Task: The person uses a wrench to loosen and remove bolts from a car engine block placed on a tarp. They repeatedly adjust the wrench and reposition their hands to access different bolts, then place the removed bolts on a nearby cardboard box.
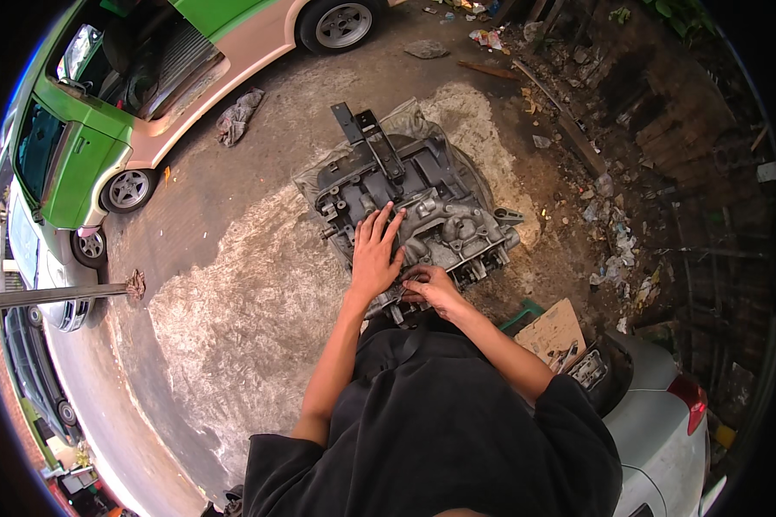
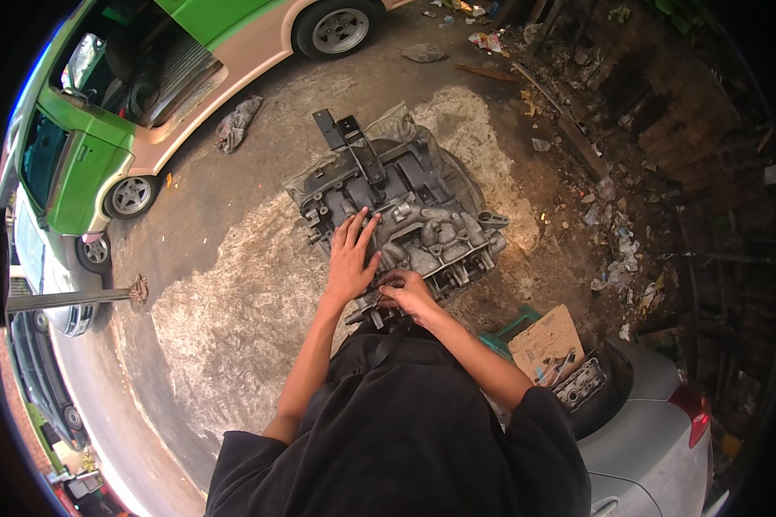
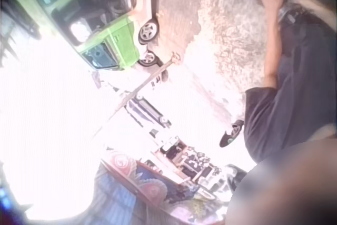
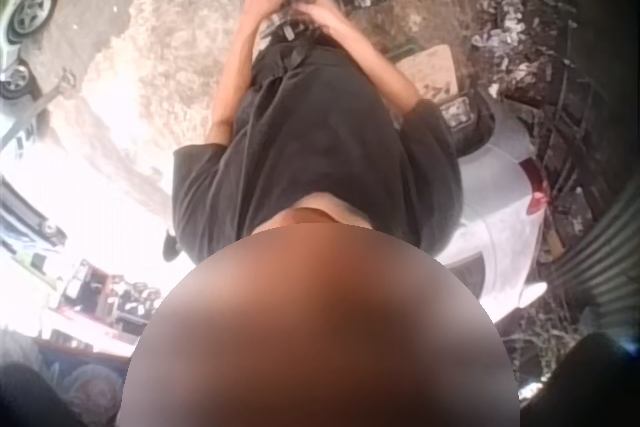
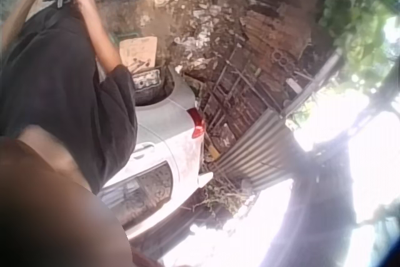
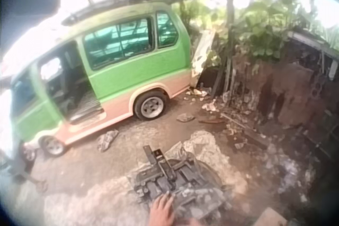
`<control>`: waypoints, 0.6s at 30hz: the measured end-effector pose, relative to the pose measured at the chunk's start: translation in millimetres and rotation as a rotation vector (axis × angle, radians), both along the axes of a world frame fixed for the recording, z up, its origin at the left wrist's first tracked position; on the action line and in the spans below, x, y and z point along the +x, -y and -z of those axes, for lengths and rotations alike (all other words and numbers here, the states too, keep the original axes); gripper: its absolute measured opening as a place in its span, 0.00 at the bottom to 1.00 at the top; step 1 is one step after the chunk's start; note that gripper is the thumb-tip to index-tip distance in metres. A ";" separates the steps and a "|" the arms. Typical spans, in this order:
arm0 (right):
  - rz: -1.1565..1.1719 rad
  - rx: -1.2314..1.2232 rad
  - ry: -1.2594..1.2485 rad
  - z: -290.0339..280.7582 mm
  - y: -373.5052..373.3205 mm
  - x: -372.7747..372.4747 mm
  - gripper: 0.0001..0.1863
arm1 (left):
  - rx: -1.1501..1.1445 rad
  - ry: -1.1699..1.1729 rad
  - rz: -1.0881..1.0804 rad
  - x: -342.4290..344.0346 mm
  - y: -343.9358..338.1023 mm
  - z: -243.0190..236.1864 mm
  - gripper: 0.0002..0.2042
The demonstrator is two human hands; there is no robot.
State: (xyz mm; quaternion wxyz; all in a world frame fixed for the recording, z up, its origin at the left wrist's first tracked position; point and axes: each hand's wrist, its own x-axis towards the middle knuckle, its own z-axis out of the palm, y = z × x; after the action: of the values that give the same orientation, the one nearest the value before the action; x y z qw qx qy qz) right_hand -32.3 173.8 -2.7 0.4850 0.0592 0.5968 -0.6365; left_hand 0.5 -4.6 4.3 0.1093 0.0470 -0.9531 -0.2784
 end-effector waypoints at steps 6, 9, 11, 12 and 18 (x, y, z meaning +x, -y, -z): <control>0.038 -0.058 -0.022 -1.0 10.7 8.6 0.08 | 0.002 -0.002 -0.007 -0.5 -1.1 3.5 0.39; -0.138 0.091 -0.376 2.4 0.7 0.6 0.08 | 0.005 -0.007 -0.009 -0.2 -0.9 3.5 0.40; -0.075 0.072 -0.473 4.5 -12.4 -9.2 0.13 | 0.004 0.006 -0.012 -0.4 -0.8 2.8 0.39; -0.050 0.079 -0.400 4.1 -23.2 -17.2 0.12 | 0.004 0.020 -0.013 0.1 -0.9 2.4 0.39; -0.128 0.257 -0.411 -11.9 -75.4 -65.2 0.08 | -0.005 0.024 -0.008 -0.1 -0.3 2.0 0.39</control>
State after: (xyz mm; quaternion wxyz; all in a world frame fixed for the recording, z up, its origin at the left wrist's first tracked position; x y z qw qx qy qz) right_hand -97.5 249.2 9.2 0.3814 -0.0482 0.7615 -0.5218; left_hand 0.4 -4.3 2.3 0.0990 0.0541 -0.9549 -0.2748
